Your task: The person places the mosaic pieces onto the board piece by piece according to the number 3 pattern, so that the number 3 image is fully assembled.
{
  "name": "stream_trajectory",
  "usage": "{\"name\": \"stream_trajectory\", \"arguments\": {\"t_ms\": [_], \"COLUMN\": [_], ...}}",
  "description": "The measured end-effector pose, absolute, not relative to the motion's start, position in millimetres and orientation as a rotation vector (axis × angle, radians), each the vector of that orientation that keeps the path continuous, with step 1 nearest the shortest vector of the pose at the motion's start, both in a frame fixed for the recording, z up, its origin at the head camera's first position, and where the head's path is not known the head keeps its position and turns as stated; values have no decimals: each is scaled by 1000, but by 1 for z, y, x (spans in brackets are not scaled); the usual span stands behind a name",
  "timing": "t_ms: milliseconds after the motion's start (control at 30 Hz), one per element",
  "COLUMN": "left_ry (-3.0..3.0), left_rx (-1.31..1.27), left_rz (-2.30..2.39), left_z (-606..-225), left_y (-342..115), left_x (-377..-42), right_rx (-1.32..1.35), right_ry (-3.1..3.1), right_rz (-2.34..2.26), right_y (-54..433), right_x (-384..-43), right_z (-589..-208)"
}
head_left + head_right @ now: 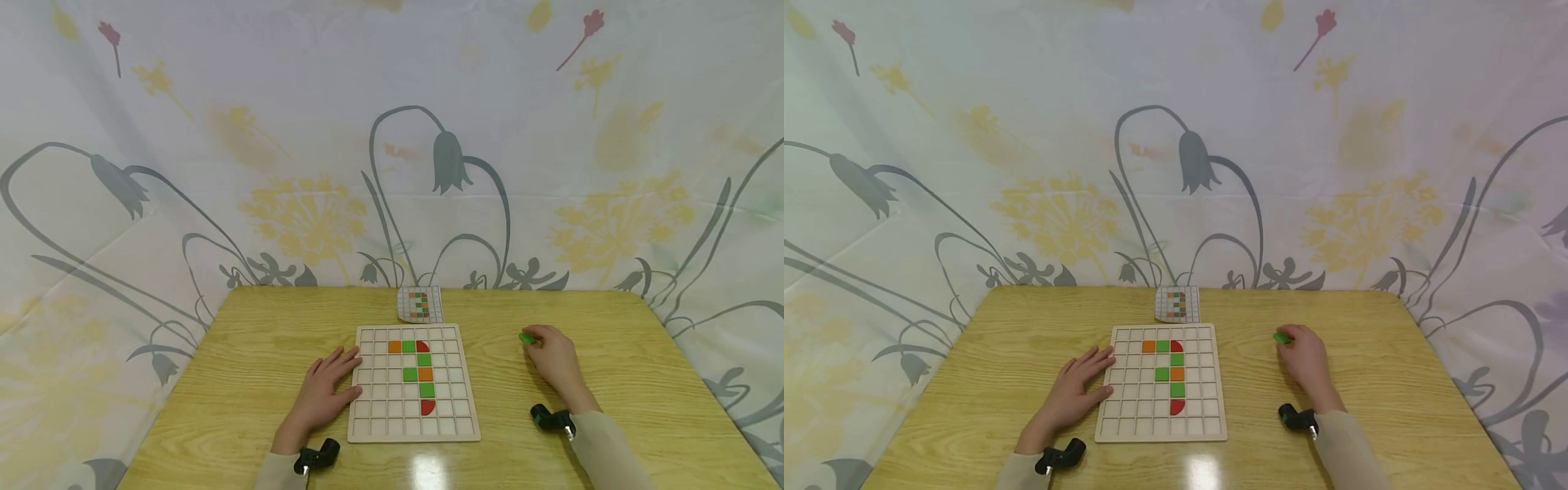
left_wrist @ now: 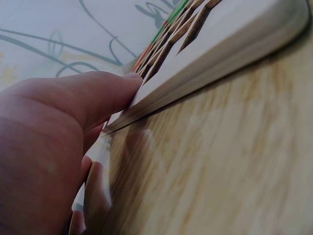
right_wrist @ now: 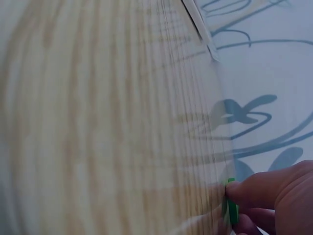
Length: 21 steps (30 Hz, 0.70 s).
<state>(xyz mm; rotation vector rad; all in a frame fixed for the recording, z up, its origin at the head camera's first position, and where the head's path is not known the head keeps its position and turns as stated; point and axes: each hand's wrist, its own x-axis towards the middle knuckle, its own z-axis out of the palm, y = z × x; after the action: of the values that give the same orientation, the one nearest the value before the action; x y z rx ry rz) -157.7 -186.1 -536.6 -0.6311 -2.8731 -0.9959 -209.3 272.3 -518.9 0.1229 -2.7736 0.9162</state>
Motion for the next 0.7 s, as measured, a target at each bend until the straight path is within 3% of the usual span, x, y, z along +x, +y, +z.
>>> {"name": "stream_trajectory", "arguments": {"t_ms": [700], "left_ry": [-2880], "left_rx": [-625], "left_rz": [-995], "left_z": [-536], "left_y": [-186], "left_x": [-158], "right_rx": [96], "right_ry": [-2842], "right_rz": [977], "right_y": [270], "right_x": [-207], "right_z": [-512]}}
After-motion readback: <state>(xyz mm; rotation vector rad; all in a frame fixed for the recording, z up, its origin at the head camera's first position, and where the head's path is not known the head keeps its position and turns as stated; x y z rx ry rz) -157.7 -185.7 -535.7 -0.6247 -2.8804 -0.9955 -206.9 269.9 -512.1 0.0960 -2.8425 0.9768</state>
